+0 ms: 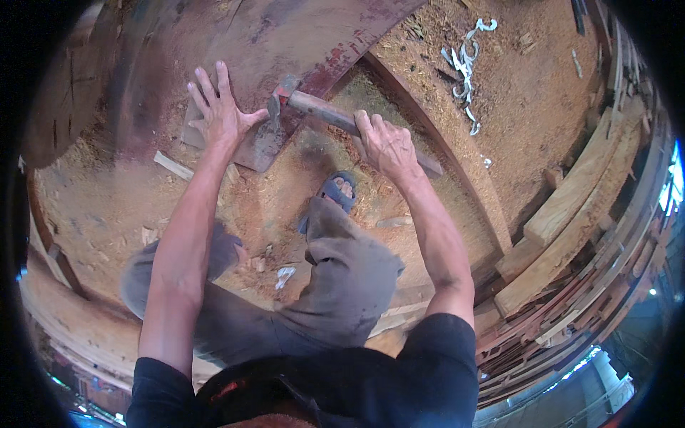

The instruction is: The person uses a hammer and chisel to shape and smooth wooden planks in a workshop. They repeatedly strike the chisel, inspect the wood, and reposition planks to continue shaping them.

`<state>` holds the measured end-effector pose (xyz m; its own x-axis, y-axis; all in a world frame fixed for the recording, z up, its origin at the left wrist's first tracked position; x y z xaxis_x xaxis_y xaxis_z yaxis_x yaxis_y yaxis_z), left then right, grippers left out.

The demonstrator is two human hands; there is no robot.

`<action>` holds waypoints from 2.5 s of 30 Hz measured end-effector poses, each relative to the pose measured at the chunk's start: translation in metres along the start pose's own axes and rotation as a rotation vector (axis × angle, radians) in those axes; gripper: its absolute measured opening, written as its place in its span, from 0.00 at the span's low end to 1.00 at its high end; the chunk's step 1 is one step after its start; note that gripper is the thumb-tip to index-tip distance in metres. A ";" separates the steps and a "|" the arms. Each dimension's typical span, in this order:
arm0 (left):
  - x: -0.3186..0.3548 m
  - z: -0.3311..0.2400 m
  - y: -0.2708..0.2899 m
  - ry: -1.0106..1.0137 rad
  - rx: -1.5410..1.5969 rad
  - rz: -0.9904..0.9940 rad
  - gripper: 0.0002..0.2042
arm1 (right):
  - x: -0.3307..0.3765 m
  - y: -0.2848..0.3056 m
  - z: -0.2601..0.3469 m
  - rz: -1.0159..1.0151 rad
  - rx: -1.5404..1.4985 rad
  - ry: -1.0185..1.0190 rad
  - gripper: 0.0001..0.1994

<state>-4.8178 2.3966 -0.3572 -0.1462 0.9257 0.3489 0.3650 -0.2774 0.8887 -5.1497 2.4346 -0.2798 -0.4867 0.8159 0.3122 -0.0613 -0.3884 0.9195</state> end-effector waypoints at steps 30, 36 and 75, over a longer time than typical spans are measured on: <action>0.009 0.005 -0.011 -0.066 0.109 -0.246 0.69 | 0.030 0.048 -0.007 -0.515 0.015 0.118 0.17; 0.017 -0.003 0.016 0.065 0.099 0.033 0.72 | 0.014 0.049 -0.009 -0.293 0.078 -0.217 0.19; 0.018 -0.003 0.008 -0.018 0.183 -0.012 0.70 | 0.042 -0.030 0.016 -0.192 -0.974 -0.493 0.12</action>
<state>-4.8204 2.4102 -0.3430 -0.1356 0.9336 0.3317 0.5244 -0.2164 0.8235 -5.1541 2.4877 -0.2904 -0.0084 0.8956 0.4448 -0.8628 -0.2314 0.4496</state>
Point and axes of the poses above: each hand's wrist, its own x-axis away from the middle knuckle, its own y-axis out of the back of the hand, z = x × y, the point moved 1 cm from there along -x, towards the middle knuckle, and after that the axes turned 1 degree about y, right-handed, at the moved point
